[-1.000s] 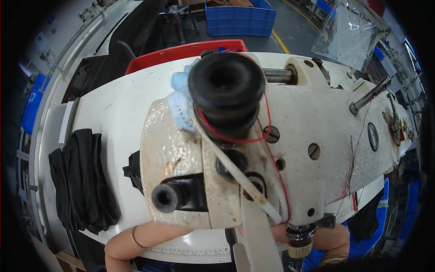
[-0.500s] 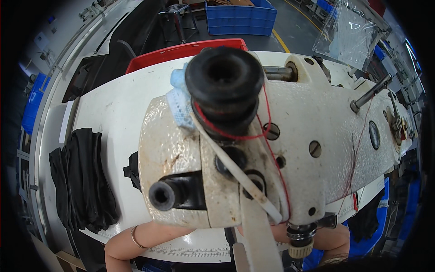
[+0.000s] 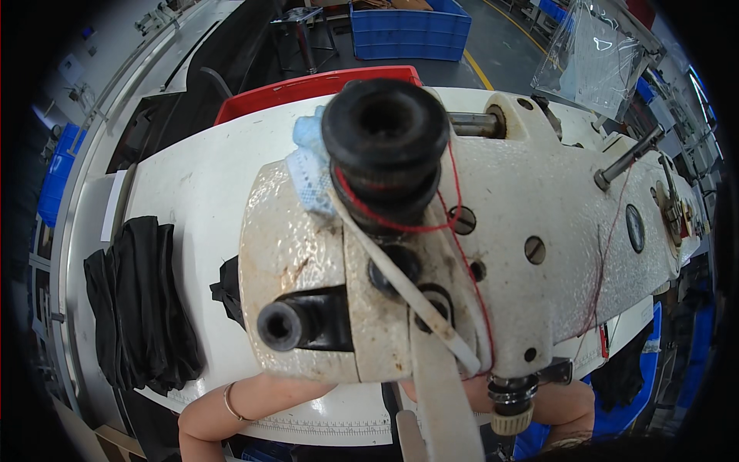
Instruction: Sewing and assembling black leather or fabric bags using an industrial sewing machine.
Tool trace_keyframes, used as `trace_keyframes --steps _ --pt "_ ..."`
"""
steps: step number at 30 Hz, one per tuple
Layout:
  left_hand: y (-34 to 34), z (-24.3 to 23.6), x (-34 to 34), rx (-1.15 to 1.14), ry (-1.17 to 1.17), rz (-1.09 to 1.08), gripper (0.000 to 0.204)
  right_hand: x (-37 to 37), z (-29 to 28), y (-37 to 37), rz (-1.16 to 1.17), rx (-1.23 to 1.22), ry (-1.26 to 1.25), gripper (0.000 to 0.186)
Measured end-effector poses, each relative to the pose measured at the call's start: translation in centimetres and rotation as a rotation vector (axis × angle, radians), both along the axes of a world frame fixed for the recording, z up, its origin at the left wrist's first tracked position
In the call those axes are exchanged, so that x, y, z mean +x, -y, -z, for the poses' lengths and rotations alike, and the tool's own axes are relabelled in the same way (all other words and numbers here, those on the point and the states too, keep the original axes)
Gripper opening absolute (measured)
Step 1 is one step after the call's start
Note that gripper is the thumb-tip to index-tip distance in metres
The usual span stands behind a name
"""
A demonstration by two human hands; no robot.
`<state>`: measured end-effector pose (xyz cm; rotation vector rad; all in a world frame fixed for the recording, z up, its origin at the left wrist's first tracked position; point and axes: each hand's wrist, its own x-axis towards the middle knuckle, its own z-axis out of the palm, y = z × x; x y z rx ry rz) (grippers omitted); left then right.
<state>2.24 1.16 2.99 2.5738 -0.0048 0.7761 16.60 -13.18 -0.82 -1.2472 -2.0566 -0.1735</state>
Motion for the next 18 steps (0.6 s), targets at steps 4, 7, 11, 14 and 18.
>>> trace_keyframes --steps 4,7,11,14,18 --pt "0.6 -1.1 -0.2 -0.090 -0.065 -0.032 0.031 0.9 1.7 -0.5 -0.104 0.138 0.263 0.028" --pt "0.9 -5.5 0.1 -0.086 -0.079 -0.098 0.031 0.3 -0.4 -0.1 -0.014 -0.004 0.131 0.029" --pt "0.9 -4.7 0.4 -0.117 -0.099 -0.079 0.030 0.4 0.1 0.2 0.012 -0.037 0.128 0.031" --pt "1.2 -3.7 0.0 -0.058 -0.112 -0.066 0.029 0.4 -0.2 0.4 -0.009 -0.058 0.117 0.031" --pt "1.2 -2.1 -2.8 0.014 -0.135 -0.055 0.028 0.3 -1.4 0.9 0.069 -0.110 -0.057 0.030"
